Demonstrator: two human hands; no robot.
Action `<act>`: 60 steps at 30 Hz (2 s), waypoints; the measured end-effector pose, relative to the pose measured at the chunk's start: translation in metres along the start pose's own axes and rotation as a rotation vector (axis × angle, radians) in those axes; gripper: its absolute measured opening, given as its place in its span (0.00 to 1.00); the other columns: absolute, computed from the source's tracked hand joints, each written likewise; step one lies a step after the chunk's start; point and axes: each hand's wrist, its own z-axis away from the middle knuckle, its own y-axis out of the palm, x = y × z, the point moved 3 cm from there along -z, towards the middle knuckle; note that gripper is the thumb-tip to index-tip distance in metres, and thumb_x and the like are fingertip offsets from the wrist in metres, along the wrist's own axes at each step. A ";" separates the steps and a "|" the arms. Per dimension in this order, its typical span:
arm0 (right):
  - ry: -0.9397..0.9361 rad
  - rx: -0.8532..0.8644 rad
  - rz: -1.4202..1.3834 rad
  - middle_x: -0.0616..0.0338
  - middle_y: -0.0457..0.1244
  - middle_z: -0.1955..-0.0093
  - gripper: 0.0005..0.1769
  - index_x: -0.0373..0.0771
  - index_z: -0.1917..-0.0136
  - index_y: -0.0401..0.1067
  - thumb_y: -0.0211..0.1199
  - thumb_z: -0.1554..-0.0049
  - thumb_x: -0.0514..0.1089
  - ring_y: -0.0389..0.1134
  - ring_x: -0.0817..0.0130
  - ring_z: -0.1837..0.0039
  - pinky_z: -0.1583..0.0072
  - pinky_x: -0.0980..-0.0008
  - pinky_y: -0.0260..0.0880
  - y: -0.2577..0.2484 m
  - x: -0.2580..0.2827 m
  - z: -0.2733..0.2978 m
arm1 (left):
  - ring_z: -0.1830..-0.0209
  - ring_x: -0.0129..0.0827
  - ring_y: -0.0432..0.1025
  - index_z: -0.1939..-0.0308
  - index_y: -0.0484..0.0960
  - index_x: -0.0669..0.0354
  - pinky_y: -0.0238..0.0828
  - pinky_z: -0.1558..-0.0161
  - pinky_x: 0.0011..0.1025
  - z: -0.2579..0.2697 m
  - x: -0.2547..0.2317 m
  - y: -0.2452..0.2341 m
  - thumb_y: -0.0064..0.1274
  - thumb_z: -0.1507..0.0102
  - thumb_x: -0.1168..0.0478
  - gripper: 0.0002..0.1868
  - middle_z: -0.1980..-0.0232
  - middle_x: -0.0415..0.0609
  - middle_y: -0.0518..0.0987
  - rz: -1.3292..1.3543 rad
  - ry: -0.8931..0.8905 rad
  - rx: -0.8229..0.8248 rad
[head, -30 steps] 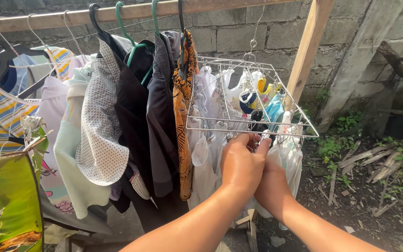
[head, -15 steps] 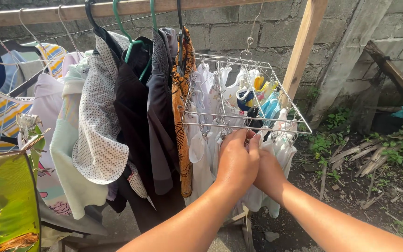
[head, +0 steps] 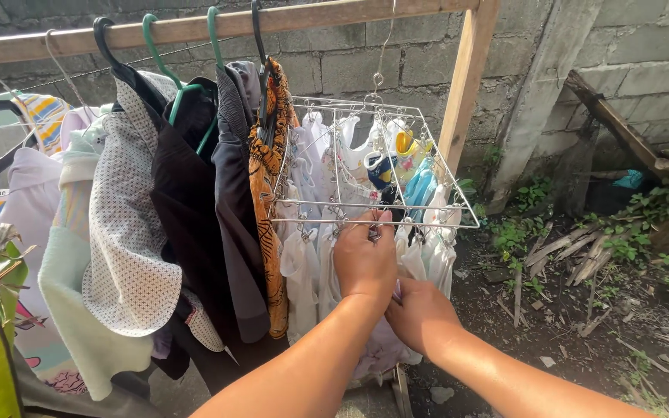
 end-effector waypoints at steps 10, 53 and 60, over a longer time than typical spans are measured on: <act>-0.066 0.130 -0.943 0.62 0.63 0.67 0.20 0.33 0.61 0.77 0.57 0.37 0.50 0.59 0.72 0.64 0.62 0.67 0.59 0.035 -0.066 -0.025 | 0.62 0.37 0.79 0.49 0.80 0.57 0.74 0.58 0.35 0.017 0.046 -0.004 0.60 0.41 0.48 0.22 0.61 0.48 0.83 0.179 -0.221 0.260; 0.601 0.157 -0.847 0.42 0.69 0.49 0.29 0.36 0.32 0.69 0.54 0.34 0.60 0.71 0.54 0.53 0.57 0.58 0.67 -0.036 -0.187 0.057 | 0.69 0.34 0.72 0.59 0.84 0.59 0.65 0.65 0.36 0.060 0.044 -0.088 0.64 0.41 0.47 0.19 0.65 0.46 0.82 -0.074 -0.825 0.564; 0.261 0.785 -1.191 0.54 0.73 0.41 0.28 0.34 0.32 0.71 0.60 0.44 0.45 0.73 0.62 0.39 0.35 0.59 0.72 -0.074 -0.145 0.062 | 0.48 0.41 0.82 0.39 0.79 0.66 0.75 0.45 0.41 0.073 0.015 -0.072 0.56 0.38 0.44 0.32 0.44 0.56 0.85 1.125 -0.911 0.639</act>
